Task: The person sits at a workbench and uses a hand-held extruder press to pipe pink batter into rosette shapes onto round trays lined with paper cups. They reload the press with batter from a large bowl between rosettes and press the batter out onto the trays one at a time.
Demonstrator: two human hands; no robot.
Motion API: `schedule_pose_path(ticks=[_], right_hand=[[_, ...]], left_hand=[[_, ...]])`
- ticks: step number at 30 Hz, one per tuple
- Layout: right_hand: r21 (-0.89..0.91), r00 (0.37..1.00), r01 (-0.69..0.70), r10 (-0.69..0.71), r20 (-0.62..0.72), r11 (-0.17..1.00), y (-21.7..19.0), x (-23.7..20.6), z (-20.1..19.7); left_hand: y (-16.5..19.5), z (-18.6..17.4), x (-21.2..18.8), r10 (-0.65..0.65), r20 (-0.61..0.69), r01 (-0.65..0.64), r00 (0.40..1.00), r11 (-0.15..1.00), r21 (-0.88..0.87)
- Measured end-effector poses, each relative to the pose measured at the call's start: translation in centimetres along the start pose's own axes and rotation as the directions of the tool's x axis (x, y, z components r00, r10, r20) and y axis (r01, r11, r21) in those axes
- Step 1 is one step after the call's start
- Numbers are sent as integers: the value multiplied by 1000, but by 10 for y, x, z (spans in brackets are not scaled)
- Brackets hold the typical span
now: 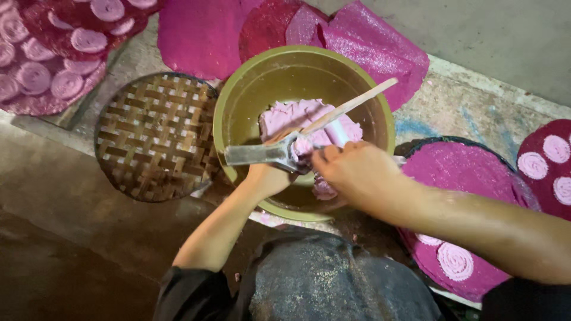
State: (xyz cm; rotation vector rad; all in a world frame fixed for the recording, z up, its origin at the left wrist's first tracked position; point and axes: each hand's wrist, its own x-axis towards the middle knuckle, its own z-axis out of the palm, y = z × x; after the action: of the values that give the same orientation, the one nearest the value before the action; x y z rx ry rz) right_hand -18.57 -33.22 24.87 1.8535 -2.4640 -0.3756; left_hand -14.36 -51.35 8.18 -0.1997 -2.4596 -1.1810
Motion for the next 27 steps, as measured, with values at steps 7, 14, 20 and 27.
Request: schedule_pose_path(ticks=[7,14,20,27], right_hand=[[523,898,-367,439,-16,770,33,-35,25],[894,864,-10,454,-217,447,-24,-22,121],[971,812,-185,579,65,151,6,-37,126],[864,856,-99,486,-179,493,-21,-35,122]], left_hand=[[-10,-23,13,-148,-305,152,941,988,-11],[-17,-25,26,-80,-318,194,945,919,345],[-18,-12,32,63,-295,93,954,869,485],[-20,-15,31,131,-309,33,942,879,476]])
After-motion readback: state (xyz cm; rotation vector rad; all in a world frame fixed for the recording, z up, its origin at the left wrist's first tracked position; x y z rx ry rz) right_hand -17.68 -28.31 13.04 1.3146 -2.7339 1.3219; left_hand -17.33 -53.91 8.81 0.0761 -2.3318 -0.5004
